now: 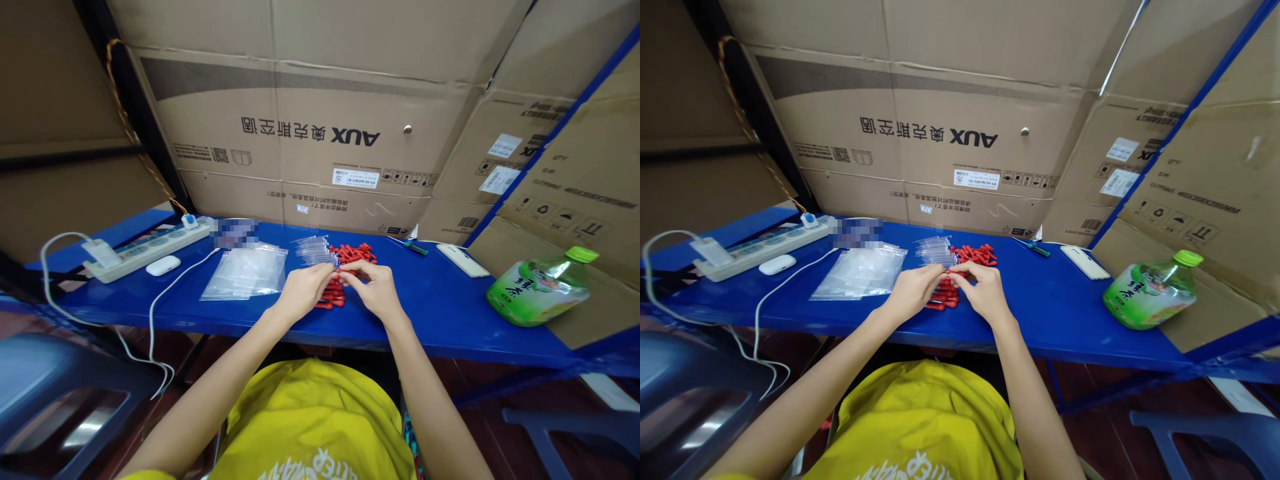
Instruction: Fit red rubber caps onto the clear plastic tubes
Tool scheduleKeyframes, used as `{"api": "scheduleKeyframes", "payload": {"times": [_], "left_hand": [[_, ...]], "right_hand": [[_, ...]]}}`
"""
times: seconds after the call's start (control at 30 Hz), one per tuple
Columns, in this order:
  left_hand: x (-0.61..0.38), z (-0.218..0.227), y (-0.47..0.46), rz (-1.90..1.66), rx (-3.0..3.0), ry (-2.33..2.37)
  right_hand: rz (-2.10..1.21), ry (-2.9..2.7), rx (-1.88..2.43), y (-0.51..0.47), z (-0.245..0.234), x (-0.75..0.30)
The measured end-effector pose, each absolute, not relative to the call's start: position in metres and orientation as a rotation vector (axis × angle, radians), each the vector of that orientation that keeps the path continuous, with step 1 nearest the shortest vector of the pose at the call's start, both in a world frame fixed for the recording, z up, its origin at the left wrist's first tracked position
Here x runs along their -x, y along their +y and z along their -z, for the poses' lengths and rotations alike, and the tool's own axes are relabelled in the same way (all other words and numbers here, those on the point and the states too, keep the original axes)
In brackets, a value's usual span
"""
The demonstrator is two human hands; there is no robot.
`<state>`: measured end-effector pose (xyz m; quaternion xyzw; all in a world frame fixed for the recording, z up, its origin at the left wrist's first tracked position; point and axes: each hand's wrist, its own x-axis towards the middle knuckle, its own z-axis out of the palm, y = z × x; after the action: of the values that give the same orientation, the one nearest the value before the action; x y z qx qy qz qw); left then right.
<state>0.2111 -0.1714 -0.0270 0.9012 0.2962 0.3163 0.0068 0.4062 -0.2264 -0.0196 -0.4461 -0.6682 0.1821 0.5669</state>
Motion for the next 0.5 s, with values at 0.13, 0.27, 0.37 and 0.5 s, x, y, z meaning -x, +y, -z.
{"api": "scheduleKeyframes", "payload": {"times": [0.13,0.27,0.37,0.5], "left_hand": [[-0.2111,0.0271,-0.1709,-0.967,-2.832,0.912],[-0.2109,0.0272,-0.1709,-0.924,-2.845,0.885],[-0.2105,0.0268,-0.1716,-0.915,-2.842,0.877],[-0.211,0.0248,-0.1742,-0.936,-2.85,0.885]], "right_hand": [[-0.428,-1.578,1.057,-0.2265,0.0198,-0.4069],[-0.447,-1.592,1.056,-0.2271,0.0201,-0.4083],[-0.48,-1.596,1.058,-0.2277,0.0196,-0.4098],[-0.509,-1.611,1.098,-0.228,0.017,-0.4142]]}}
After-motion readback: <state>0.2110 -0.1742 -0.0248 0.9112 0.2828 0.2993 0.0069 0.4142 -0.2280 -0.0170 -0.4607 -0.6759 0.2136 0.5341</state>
